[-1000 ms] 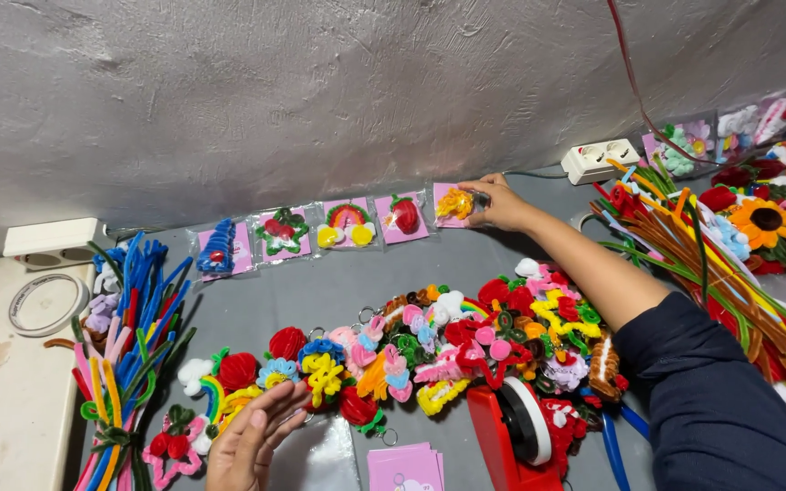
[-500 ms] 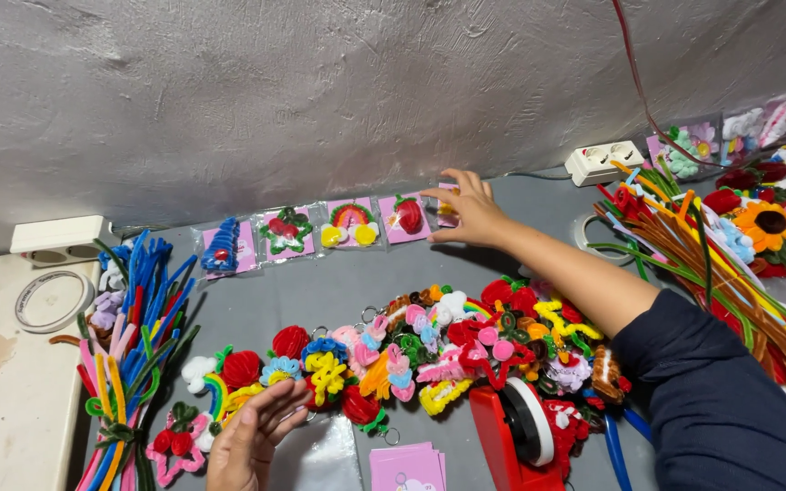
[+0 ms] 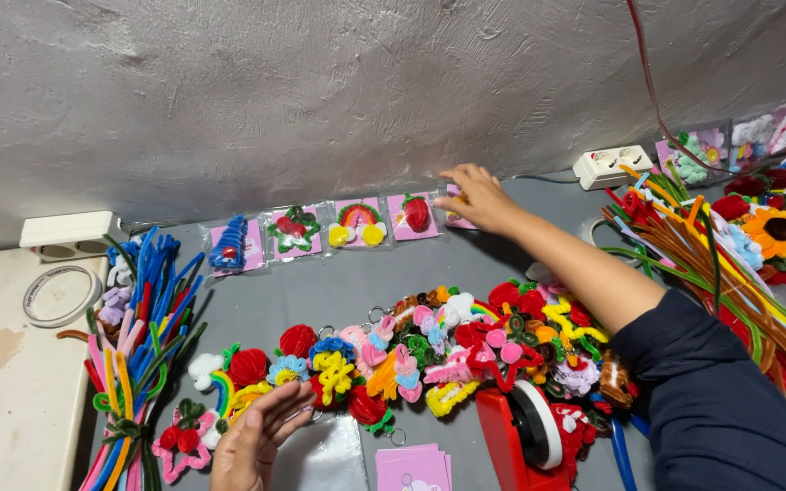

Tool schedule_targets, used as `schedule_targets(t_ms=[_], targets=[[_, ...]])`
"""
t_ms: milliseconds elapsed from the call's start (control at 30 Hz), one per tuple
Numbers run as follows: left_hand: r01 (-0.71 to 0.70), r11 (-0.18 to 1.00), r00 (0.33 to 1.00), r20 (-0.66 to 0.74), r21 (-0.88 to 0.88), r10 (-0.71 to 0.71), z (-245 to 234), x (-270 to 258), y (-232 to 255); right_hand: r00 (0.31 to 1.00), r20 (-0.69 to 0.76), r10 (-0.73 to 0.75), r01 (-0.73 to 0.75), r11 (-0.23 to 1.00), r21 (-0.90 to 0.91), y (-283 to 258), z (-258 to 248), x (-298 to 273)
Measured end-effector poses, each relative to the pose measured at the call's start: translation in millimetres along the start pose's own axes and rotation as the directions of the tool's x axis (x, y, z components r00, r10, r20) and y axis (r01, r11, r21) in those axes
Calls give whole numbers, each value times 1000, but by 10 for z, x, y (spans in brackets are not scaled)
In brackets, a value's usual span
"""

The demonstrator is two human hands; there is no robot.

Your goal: The person packages a small orange and white craft item by placing it inside a plastic bag along with a pink branding card, then seals the bag using adhesive tape from a dispenser.

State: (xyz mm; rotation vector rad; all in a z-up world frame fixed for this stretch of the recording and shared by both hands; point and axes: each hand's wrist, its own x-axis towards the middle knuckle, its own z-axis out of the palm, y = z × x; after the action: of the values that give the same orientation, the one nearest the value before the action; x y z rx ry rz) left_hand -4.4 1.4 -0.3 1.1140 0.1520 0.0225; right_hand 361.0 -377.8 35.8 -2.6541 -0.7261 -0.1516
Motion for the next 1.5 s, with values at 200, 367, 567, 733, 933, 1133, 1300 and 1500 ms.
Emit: schedule_targets(t_ms=[200,367,567,733,933,1133,1300,1500], targets=[[-24,999,998,59,28,23,42,-36,31,982,152,114,-101,991,-91,723,45,-119],[-15,998,999,46,57,13,24,7,40,989,143,49,-46,999,-26,693,-20,-109],[-35,998,999,4,46,34,91,90,120,1000,-3,14,-14,997,74,275,-227,-151],[-50,998,998,-21,35,51,177,107,187,992,-127,1,17,989,145,-61,-500,-237],[-65,998,997,-48,18,65,353,35,347,957,-290,6,63,972,228,-368,-1056,-543],[-38,999,994,-104,-1,38,541,-99,539,914,-404,42,98,942,320,-888,-1388,-1351],[-173,978,985,5,121,174,625,-288,618,831,-552,70,202,886,417,-1436,-1492,-2376],[-177,966,983,-18,187,183,532,-742,742,877,-453,163,124,833,540,-1960,-1480,-3282]])
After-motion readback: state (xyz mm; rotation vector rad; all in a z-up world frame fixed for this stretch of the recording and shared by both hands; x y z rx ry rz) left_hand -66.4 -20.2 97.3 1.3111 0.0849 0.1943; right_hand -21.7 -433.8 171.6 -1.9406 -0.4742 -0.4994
